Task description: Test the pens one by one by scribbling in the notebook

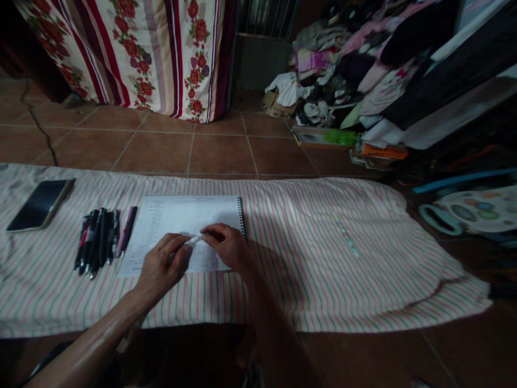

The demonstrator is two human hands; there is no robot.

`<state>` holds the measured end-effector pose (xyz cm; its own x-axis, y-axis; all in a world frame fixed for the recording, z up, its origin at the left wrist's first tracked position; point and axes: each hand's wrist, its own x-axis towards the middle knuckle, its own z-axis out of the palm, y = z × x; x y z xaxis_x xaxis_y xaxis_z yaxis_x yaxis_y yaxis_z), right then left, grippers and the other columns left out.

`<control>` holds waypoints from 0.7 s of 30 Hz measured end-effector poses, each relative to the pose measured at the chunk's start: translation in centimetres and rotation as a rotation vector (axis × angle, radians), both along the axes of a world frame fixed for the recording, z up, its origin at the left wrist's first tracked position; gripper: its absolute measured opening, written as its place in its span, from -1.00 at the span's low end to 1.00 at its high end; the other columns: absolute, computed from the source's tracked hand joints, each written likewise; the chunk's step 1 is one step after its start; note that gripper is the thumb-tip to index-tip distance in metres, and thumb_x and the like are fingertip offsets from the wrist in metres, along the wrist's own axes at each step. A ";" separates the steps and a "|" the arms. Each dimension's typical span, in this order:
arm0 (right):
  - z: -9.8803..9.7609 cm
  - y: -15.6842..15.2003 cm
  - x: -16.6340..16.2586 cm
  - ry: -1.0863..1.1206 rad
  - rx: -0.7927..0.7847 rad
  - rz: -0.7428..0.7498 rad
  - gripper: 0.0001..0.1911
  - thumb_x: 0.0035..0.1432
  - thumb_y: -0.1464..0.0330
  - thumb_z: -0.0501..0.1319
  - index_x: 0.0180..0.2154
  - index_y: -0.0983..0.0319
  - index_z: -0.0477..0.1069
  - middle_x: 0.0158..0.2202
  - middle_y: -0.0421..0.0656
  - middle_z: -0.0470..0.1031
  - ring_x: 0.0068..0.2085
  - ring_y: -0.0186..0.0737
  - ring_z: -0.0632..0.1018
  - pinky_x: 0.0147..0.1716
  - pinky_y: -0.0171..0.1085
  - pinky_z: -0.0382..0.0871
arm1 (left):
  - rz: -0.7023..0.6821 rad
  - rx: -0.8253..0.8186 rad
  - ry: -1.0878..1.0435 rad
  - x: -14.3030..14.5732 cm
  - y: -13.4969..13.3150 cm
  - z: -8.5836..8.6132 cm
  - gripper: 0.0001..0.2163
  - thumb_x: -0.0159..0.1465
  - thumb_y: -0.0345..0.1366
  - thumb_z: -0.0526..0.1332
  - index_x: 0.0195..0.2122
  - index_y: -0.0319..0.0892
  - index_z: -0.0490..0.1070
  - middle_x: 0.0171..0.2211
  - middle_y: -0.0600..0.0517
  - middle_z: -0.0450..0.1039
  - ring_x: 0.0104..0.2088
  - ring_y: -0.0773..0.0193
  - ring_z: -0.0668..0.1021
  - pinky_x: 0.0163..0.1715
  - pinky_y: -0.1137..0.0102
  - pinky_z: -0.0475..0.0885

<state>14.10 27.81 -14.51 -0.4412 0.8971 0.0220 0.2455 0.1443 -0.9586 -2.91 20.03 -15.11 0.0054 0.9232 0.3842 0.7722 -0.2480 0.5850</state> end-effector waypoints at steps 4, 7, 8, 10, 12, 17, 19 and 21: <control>0.1 0.0 0.0 -0.009 0.018 0.001 -0.83 0.04 0.31 0.23 -0.28 0.21 0.50 -0.31 -0.15 0.57 -0.27 -0.25 0.55 -0.22 -0.25 0.41 | -0.011 0.019 -0.005 0.0 0.0 0.1 -0.82 0.29 -0.35 0.04 -0.15 -0.17 0.38 -0.26 -0.02 0.44 -0.26 0.28 0.51 -0.27 0.39 0.45; 0.1 0.0 0.0 -0.009 0.013 -0.003 -0.83 0.04 0.32 0.23 -0.30 0.21 0.50 -0.31 -0.15 0.57 -0.27 -0.25 0.55 -0.22 -0.26 0.40 | -0.008 0.022 -0.008 0.0 0.1 0.2 -0.83 0.28 -0.36 0.04 -0.16 -0.17 0.38 -0.26 -0.02 0.44 -0.25 0.28 0.52 -0.26 0.39 0.45; 0.1 0.0 0.0 -0.008 0.009 -0.002 -0.84 0.04 0.32 0.23 -0.30 0.21 0.50 -0.31 -0.15 0.57 -0.27 -0.25 0.55 -0.21 -0.26 0.40 | -0.008 0.020 -0.008 0.0 0.1 0.1 -0.83 0.28 -0.36 0.05 -0.16 -0.17 0.38 -0.26 -0.02 0.44 -0.25 0.28 0.52 -0.26 0.39 0.45; 0.0 0.0 0.0 -0.002 0.006 0.008 -0.84 0.04 0.31 0.22 -0.30 0.21 0.50 -0.32 -0.16 0.56 -0.28 -0.26 0.54 -0.22 -0.27 0.40 | -0.013 0.023 -0.010 0.0 0.1 0.0 -0.83 0.28 -0.36 0.05 -0.15 -0.16 0.38 -0.26 -0.01 0.43 -0.25 0.28 0.51 -0.26 0.39 0.46; -0.1 0.1 0.0 0.001 0.007 0.014 -0.83 0.04 0.31 0.22 -0.30 0.21 0.50 -0.33 -0.17 0.56 -0.29 -0.27 0.54 -0.23 -0.27 0.40 | -0.018 0.034 -0.020 0.0 0.2 -0.1 -0.83 0.28 -0.36 0.06 -0.14 -0.16 0.37 -0.25 -0.02 0.42 -0.25 0.28 0.50 -0.25 0.38 0.46; -0.2 0.1 0.1 0.005 -0.018 0.022 -0.83 0.05 0.30 0.22 -0.29 0.21 0.49 -0.33 -0.17 0.57 -0.29 -0.27 0.55 -0.24 -0.28 0.40 | -0.013 0.052 -0.067 -0.1 0.2 -0.5 -0.83 0.27 -0.35 0.09 -0.13 -0.16 0.38 -0.22 -0.03 0.37 -0.22 0.28 0.48 -0.24 0.36 0.47; -0.2 0.1 0.1 0.007 -0.020 0.024 -0.82 0.05 0.29 0.22 -0.29 0.21 0.49 -0.34 -0.17 0.57 -0.29 -0.27 0.54 -0.25 -0.28 0.40 | -0.005 0.039 -0.085 -0.1 0.3 -0.6 -0.82 0.27 -0.35 0.09 -0.12 -0.16 0.37 -0.19 -0.04 0.36 -0.20 0.27 0.48 -0.23 0.34 0.48; -0.2 0.1 0.1 0.007 -0.018 0.025 -0.82 0.05 0.29 0.22 -0.29 0.22 0.49 -0.34 -0.17 0.56 -0.30 -0.27 0.54 -0.26 -0.28 0.40 | 0.001 0.037 -0.092 -0.1 0.3 -0.6 -0.82 0.27 -0.35 0.09 -0.12 -0.17 0.37 -0.18 -0.05 0.35 -0.19 0.25 0.48 -0.21 0.33 0.48</control>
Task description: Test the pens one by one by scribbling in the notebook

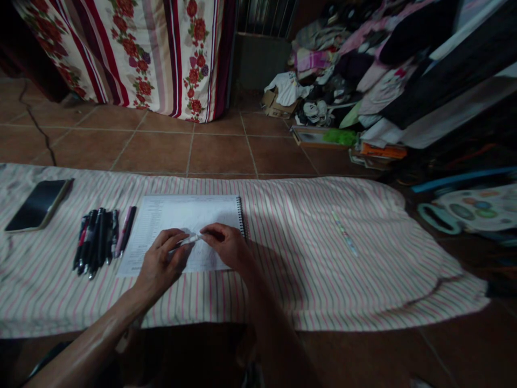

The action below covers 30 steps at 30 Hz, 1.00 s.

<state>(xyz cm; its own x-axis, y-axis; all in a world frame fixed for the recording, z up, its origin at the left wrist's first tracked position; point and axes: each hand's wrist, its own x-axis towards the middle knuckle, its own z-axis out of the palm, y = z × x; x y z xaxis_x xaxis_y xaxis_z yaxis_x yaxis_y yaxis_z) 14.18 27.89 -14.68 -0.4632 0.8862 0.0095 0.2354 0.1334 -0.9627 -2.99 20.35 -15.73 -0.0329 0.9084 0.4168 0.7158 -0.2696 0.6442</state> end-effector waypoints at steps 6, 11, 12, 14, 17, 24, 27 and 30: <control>-0.2 0.0 0.0 -0.020 0.028 0.000 -0.83 0.05 0.30 0.21 -0.29 0.21 0.49 -0.33 -0.17 0.56 -0.30 -0.27 0.54 -0.26 -0.28 0.40 | -0.005 -0.012 0.006 0.0 -0.1 0.2 -0.82 0.28 -0.32 0.08 -0.16 -0.17 0.42 -0.18 -0.06 0.36 -0.22 0.27 0.49 -0.25 0.34 0.48; -0.1 -0.1 -0.1 -0.021 0.028 -0.006 -0.84 0.05 0.31 0.21 -0.30 0.21 0.49 -0.34 -0.17 0.56 -0.30 -0.27 0.54 -0.25 -0.28 0.40 | -0.020 -0.016 0.058 -0.1 -0.1 0.4 -0.81 0.28 -0.33 0.08 -0.14 -0.19 0.42 -0.22 -0.05 0.39 -0.23 0.26 0.49 -0.24 0.36 0.46; -0.1 -0.1 -0.1 -0.020 0.022 -0.007 -0.84 0.05 0.31 0.22 -0.30 0.21 0.49 -0.34 -0.17 0.56 -0.30 -0.27 0.54 -0.25 -0.28 0.40 | -0.021 -0.014 0.067 -0.1 -0.1 0.4 -0.81 0.28 -0.33 0.08 -0.14 -0.19 0.42 -0.23 -0.05 0.40 -0.24 0.26 0.49 -0.24 0.36 0.46; 0.0 -0.1 -0.1 -0.016 0.012 -0.007 -0.84 0.05 0.31 0.22 -0.31 0.22 0.49 -0.34 -0.17 0.56 -0.30 -0.27 0.54 -0.26 -0.29 0.40 | -0.017 -0.014 0.087 -0.1 -0.1 0.4 -0.81 0.28 -0.33 0.08 -0.13 -0.20 0.42 -0.23 -0.05 0.40 -0.25 0.26 0.49 -0.25 0.36 0.46; 0.1 -0.1 -0.1 -0.020 0.016 -0.005 -0.84 0.05 0.30 0.21 -0.31 0.21 0.49 -0.37 -0.18 0.56 -0.33 -0.29 0.53 -0.30 -0.31 0.39 | -0.008 -0.007 0.101 -0.1 -0.1 0.2 -0.81 0.28 -0.31 0.08 -0.14 -0.19 0.42 -0.24 -0.06 0.41 -0.26 0.25 0.49 -0.27 0.35 0.46; 0.7 -0.5 -0.6 -0.095 0.042 -0.013 -0.86 0.05 0.30 0.21 -0.35 0.21 0.49 -0.44 -0.21 0.54 -0.41 -0.33 0.51 -0.38 -0.34 0.36 | -0.023 0.014 0.102 0.1 -0.1 0.4 -0.81 0.29 -0.30 0.07 -0.14 -0.17 0.41 -0.25 -0.04 0.42 -0.24 0.25 0.51 -0.25 0.35 0.47; 0.7 -0.6 -0.6 -0.091 0.045 -0.018 -0.86 0.06 0.29 0.21 -0.35 0.21 0.49 -0.44 -0.21 0.54 -0.40 -0.32 0.52 -0.37 -0.34 0.36 | -0.010 0.011 0.114 0.1 -0.2 0.5 -0.82 0.28 -0.32 0.08 -0.15 -0.17 0.41 -0.25 -0.04 0.42 -0.24 0.25 0.51 -0.25 0.35 0.47; 0.8 -0.6 -0.5 -0.113 0.068 -0.011 -0.86 0.07 0.30 0.21 -0.36 0.21 0.49 -0.43 -0.20 0.55 -0.39 -0.31 0.52 -0.36 -0.34 0.35 | -0.014 0.004 0.118 0.0 -0.2 0.4 -0.82 0.28 -0.33 0.08 -0.14 -0.18 0.41 -0.25 -0.05 0.42 -0.25 0.25 0.51 -0.25 0.36 0.47</control>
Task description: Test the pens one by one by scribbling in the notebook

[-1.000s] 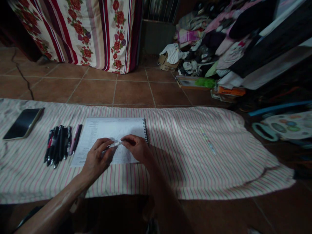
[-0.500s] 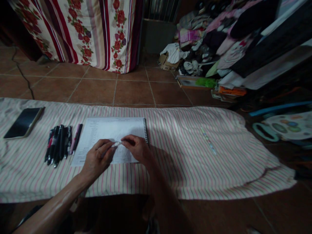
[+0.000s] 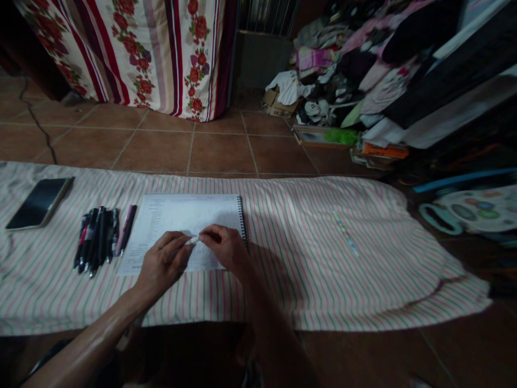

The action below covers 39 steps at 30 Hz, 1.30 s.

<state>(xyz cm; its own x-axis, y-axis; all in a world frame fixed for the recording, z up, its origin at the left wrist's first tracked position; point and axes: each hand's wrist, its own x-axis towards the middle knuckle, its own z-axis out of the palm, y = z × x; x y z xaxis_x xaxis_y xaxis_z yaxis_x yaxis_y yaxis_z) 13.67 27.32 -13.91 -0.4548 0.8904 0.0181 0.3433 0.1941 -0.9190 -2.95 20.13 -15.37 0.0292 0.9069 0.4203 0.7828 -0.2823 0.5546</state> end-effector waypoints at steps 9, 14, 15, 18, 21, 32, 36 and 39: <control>0.6 -0.2 0.0 -0.152 0.116 0.022 -0.82 0.12 0.28 0.18 -0.44 0.22 0.46 -0.51 -0.23 0.48 -0.46 -0.34 0.46 -0.43 -0.36 0.26 | -0.041 0.028 0.017 0.1 0.0 -0.1 -0.81 0.27 -0.35 0.09 -0.14 -0.23 0.40 -0.26 -0.06 0.41 -0.26 0.24 0.49 -0.26 0.35 0.47; 0.5 -0.3 0.0 -0.276 0.185 0.036 -0.62 0.18 0.18 0.10 -0.58 0.24 0.38 -0.63 -0.25 0.37 -0.55 -0.38 0.38 -0.50 -0.37 0.16 | -0.056 0.061 0.046 0.3 -0.1 -0.3 -0.82 0.27 -0.38 0.10 -0.14 -0.25 0.39 -0.26 -0.07 0.42 -0.28 0.25 0.49 -0.28 0.36 0.46; 0.5 -0.3 0.0 -0.279 0.180 0.038 -0.60 0.19 0.17 0.09 -0.59 0.24 0.38 -0.64 -0.25 0.38 -0.55 -0.39 0.40 -0.50 -0.37 0.15 | -0.061 0.070 0.046 0.3 -0.1 -0.3 -0.82 0.27 -0.38 0.10 -0.14 -0.25 0.39 -0.26 -0.07 0.42 -0.28 0.25 0.49 -0.29 0.36 0.46; 0.3 -0.4 0.0 -0.276 0.164 0.030 -0.55 0.22 0.14 0.03 -0.59 0.24 0.38 -0.64 -0.24 0.40 -0.55 -0.38 0.43 -0.49 -0.38 0.16 | -0.077 0.080 0.035 0.5 -0.2 -0.4 -0.81 0.26 -0.38 0.10 -0.12 -0.25 0.39 -0.25 -0.08 0.41 -0.28 0.25 0.48 -0.28 0.36 0.46; 0.2 -0.4 -0.1 -0.303 0.175 0.024 -0.54 0.23 0.13 0.00 -0.57 0.24 0.40 -0.63 -0.22 0.42 -0.54 -0.36 0.44 -0.47 -0.37 0.18 | -0.069 0.042 0.006 0.5 -0.2 -0.3 -0.81 0.27 -0.37 0.09 -0.12 -0.24 0.39 -0.25 -0.06 0.41 -0.27 0.26 0.49 -0.27 0.38 0.46; 0.6 -0.3 -0.1 0.030 0.061 -0.074 -0.75 0.13 0.29 0.14 -0.16 0.22 0.43 -0.37 -0.18 0.52 -0.38 -0.33 0.51 -0.36 -0.36 0.38 | 0.066 -0.060 -0.133 0.0 0.0 -0.1 -0.85 0.27 -0.35 0.08 -0.20 -0.18 0.41 -0.27 0.01 0.41 -0.27 0.30 0.50 -0.28 0.42 0.43; 0.1 -0.2 -0.2 0.088 0.066 -0.041 -0.81 0.09 0.38 0.17 -0.22 0.21 0.47 -0.28 -0.16 0.53 -0.26 -0.31 0.53 -0.23 -0.33 0.40 | 0.054 -0.050 -0.125 0.0 -0.1 -0.1 -0.84 0.27 -0.35 0.08 -0.18 -0.18 0.41 -0.26 0.01 0.41 -0.27 0.31 0.50 -0.28 0.43 0.43; 0.0 -0.1 -0.2 0.077 0.083 -0.042 -0.87 0.08 0.39 0.18 -0.30 0.21 0.48 -0.32 -0.16 0.53 -0.27 -0.30 0.53 -0.24 -0.32 0.39 | 0.050 -0.043 -0.106 0.1 -0.2 0.1 -0.84 0.27 -0.34 0.08 -0.19 -0.18 0.41 -0.27 0.01 0.41 -0.28 0.32 0.51 -0.30 0.44 0.44</control>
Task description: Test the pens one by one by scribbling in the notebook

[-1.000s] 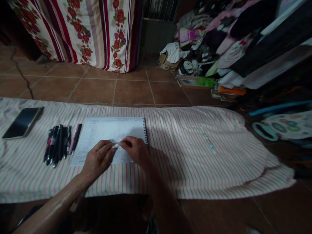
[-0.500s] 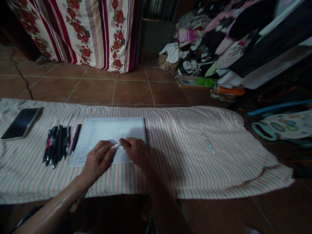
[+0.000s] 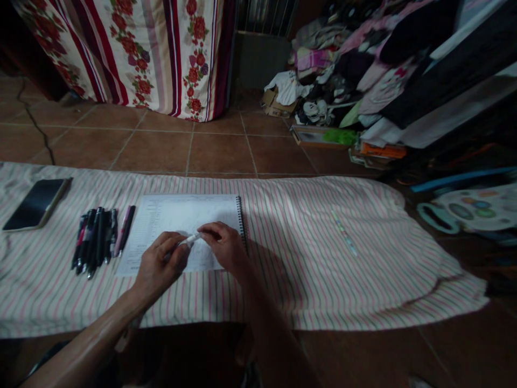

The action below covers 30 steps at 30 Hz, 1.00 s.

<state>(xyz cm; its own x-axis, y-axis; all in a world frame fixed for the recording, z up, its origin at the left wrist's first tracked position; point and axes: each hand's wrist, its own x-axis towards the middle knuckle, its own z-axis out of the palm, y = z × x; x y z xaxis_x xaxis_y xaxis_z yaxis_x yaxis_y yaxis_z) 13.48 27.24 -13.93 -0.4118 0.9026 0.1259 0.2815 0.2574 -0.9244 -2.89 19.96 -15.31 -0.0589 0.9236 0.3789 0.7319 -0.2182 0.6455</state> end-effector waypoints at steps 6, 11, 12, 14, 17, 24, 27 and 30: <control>0.3 0.0 0.0 -0.043 0.002 0.026 -0.89 0.09 0.38 0.17 -0.32 0.21 0.46 -0.35 -0.18 0.53 -0.30 -0.31 0.53 -0.27 -0.32 0.39 | -0.005 0.019 0.060 0.1 0.0 0.1 -0.83 0.29 -0.33 0.05 -0.19 -0.18 0.41 -0.26 0.00 0.42 -0.28 0.31 0.52 -0.31 0.43 0.45; 0.5 -0.1 0.1 -0.077 -0.017 0.059 -0.89 0.10 0.38 0.16 -0.32 0.22 0.45 -0.35 -0.18 0.54 -0.31 -0.32 0.53 -0.27 -0.34 0.38 | -0.007 0.035 0.110 0.2 -0.1 0.2 -0.82 0.29 -0.34 0.04 -0.18 -0.22 0.40 -0.27 -0.03 0.42 -0.30 0.30 0.52 -0.34 0.42 0.45; 0.5 -0.1 0.1 -0.084 -0.018 0.065 -0.89 0.11 0.37 0.16 -0.32 0.22 0.45 -0.35 -0.18 0.53 -0.31 -0.32 0.52 -0.28 -0.34 0.37 | -0.002 0.042 0.118 0.2 -0.1 0.2 -0.82 0.30 -0.33 0.04 -0.18 -0.22 0.40 -0.27 -0.03 0.42 -0.31 0.30 0.52 -0.35 0.43 0.45; 0.5 -0.1 0.2 -0.106 -0.007 0.071 -0.88 0.12 0.35 0.16 -0.32 0.23 0.45 -0.36 -0.18 0.53 -0.32 -0.32 0.52 -0.28 -0.34 0.36 | 0.006 0.052 0.134 0.2 -0.2 0.1 -0.81 0.29 -0.33 0.04 -0.18 -0.22 0.40 -0.26 -0.04 0.42 -0.31 0.29 0.52 -0.36 0.42 0.46; 0.5 -0.2 0.2 -0.152 0.024 0.066 -0.86 0.13 0.33 0.15 -0.35 0.23 0.44 -0.39 -0.18 0.51 -0.34 -0.32 0.50 -0.31 -0.35 0.33 | 0.008 0.059 0.149 0.2 -0.3 -0.1 -0.82 0.29 -0.34 0.04 -0.17 -0.23 0.40 -0.26 -0.04 0.42 -0.30 0.28 0.51 -0.34 0.42 0.46; 0.0 -0.3 -0.3 -0.270 0.114 0.026 -0.74 0.17 0.27 0.08 -0.49 0.24 0.37 -0.55 -0.26 0.37 -0.48 -0.37 0.37 -0.44 -0.38 0.19 | -0.012 0.106 0.213 0.3 -0.2 -0.2 -0.82 0.28 -0.34 0.07 -0.14 -0.22 0.38 -0.24 -0.05 0.42 -0.33 0.28 0.51 -0.36 0.41 0.46; -0.3 -0.4 -0.4 -0.318 0.150 0.012 -0.67 0.19 0.24 0.05 -0.56 0.23 0.33 -0.59 -0.26 0.31 -0.52 -0.38 0.32 -0.46 -0.37 0.16 | -0.030 0.124 0.222 0.3 -0.3 0.0 -0.82 0.28 -0.35 0.07 -0.13 -0.22 0.38 -0.25 -0.06 0.42 -0.34 0.28 0.51 -0.37 0.41 0.45; -0.5 -0.4 -0.5 -0.344 0.165 0.003 -0.62 0.21 0.21 0.03 -0.58 0.22 0.31 -0.62 -0.26 0.31 -0.54 -0.38 0.32 -0.47 -0.37 0.16 | -0.034 0.119 0.231 0.3 -0.4 0.0 -0.81 0.27 -0.35 0.07 -0.13 -0.23 0.38 -0.25 -0.07 0.42 -0.34 0.27 0.51 -0.37 0.40 0.46</control>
<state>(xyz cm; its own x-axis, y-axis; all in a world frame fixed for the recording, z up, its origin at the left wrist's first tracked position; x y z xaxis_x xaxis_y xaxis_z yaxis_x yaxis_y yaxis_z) 12.96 26.82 -14.40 -0.4582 0.8803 0.1234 0.5674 0.3965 -0.7217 -2.56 19.61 -15.34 0.0718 0.8717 0.4848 0.8478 -0.3095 0.4308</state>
